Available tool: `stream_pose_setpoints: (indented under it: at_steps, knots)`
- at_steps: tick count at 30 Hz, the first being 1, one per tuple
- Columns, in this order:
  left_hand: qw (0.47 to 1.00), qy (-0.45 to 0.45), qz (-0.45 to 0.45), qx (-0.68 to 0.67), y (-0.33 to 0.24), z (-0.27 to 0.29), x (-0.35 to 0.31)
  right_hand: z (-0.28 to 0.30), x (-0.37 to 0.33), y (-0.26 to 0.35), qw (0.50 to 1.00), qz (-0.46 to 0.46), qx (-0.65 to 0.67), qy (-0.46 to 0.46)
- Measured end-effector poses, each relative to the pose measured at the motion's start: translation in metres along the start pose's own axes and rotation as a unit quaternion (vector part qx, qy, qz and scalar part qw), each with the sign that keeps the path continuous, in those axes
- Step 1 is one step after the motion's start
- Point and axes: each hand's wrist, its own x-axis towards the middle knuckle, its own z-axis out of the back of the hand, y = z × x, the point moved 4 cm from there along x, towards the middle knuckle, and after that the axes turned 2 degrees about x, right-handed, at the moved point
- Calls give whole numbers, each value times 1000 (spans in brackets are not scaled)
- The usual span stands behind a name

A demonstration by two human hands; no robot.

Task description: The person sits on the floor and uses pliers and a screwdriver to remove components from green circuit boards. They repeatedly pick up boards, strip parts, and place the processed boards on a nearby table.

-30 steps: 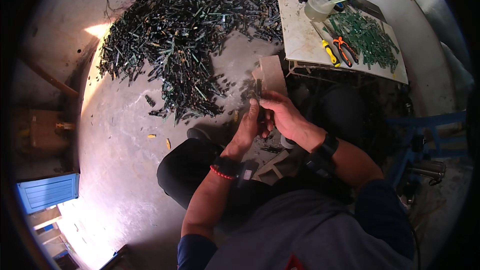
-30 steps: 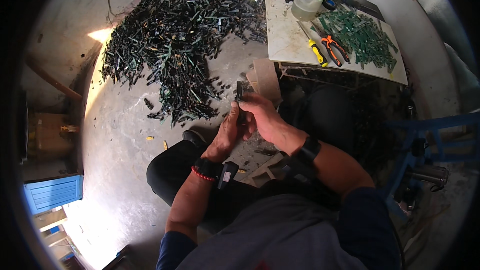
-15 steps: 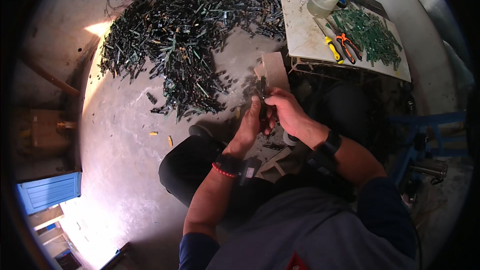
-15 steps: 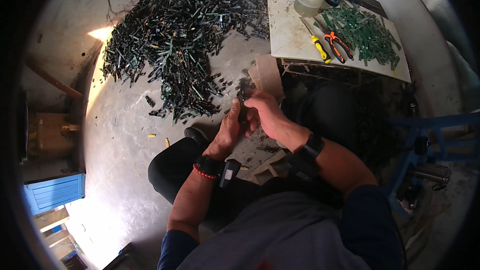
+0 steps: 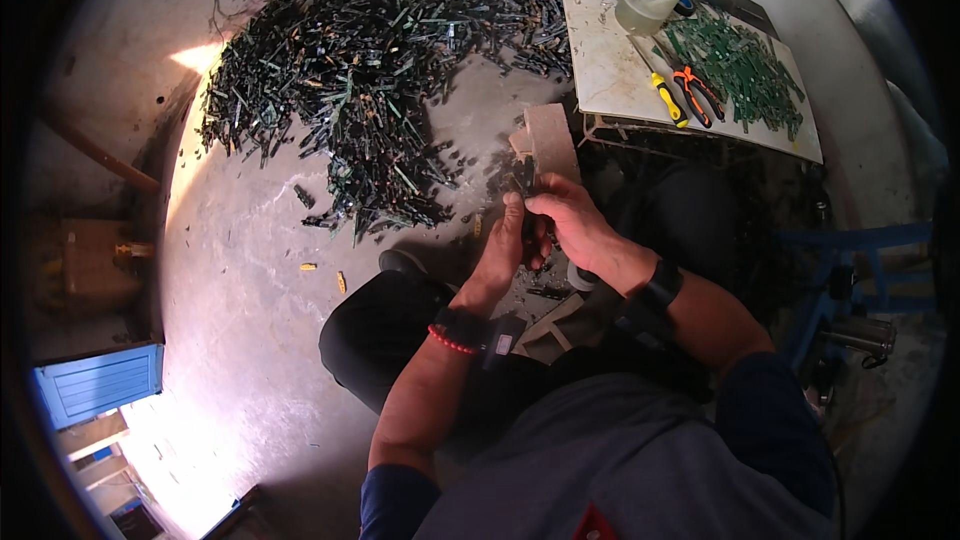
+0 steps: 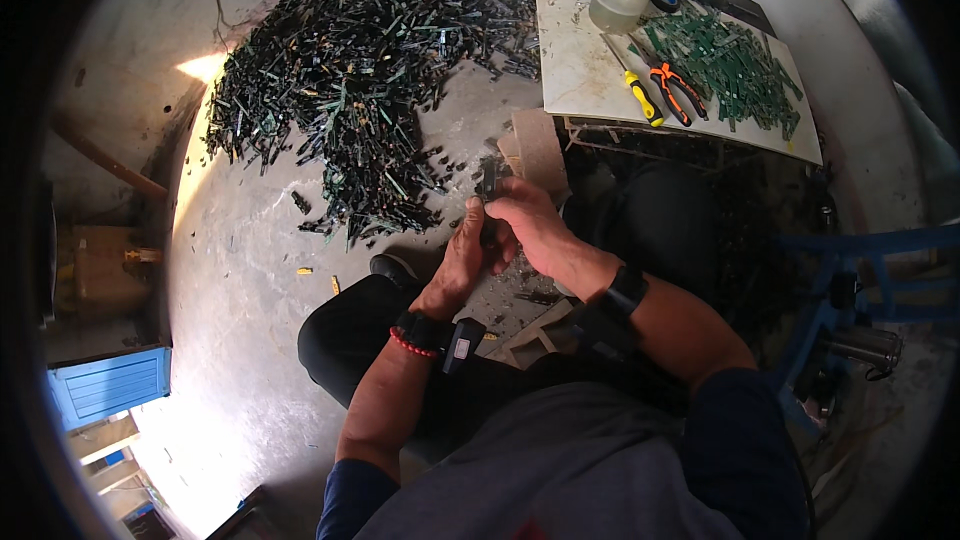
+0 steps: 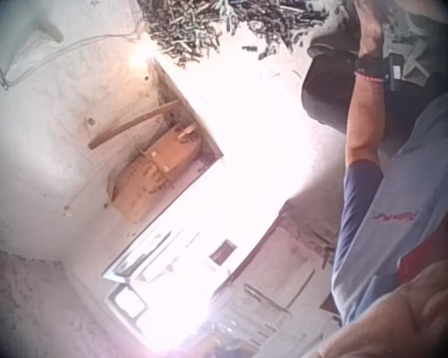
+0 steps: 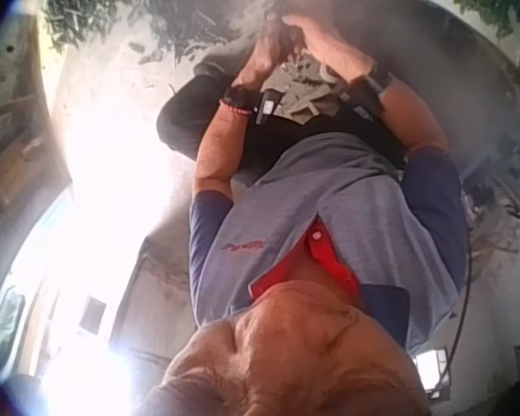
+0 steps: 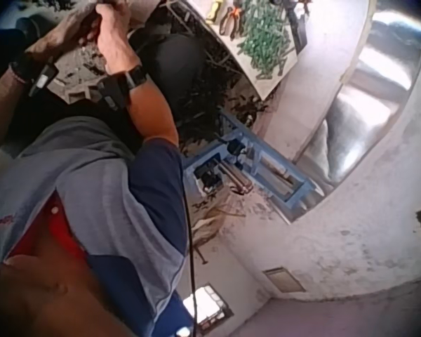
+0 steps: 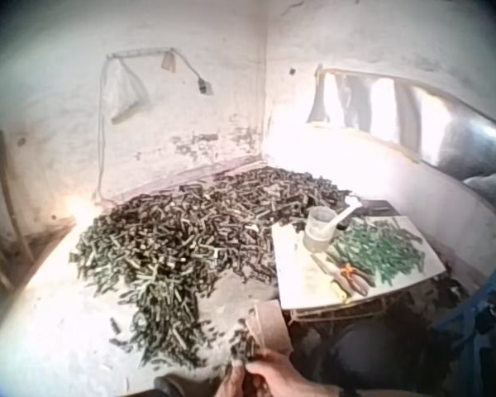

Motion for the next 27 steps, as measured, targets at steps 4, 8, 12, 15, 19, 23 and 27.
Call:
stream_pose_setpoints:
  at_steps: [4, 8, 12, 15, 19, 23, 27]
  knots:
    - [1000, 3, 5, -17, 2, 0, 1, 3, 2, -3, 999, 19, -25, 18]
    - [997, -3, 37, -74, 0, 0, -2, 3, 2, -3, 1000, -2, 10, 28]
    - [991, 8, 43, -130, 1, 2, -2, 3, -1, -2, 998, -15, 52, 36]
    - [984, 23, 61, -164, 6, 4, 3, 14, 0, 6, 987, 144, -71, 13]
    - [979, 11, 76, -191, 9, 7, 5, 43, 5, 28, 881, 379, -264, -108]
    - [974, 3, 91, -210, 18, 16, 4, 64, -21, 97, 810, 389, -350, -265]
    - [986, 11, 68, -151, 8, 4, 2, 108, -40, 159, 699, 403, -461, -370]
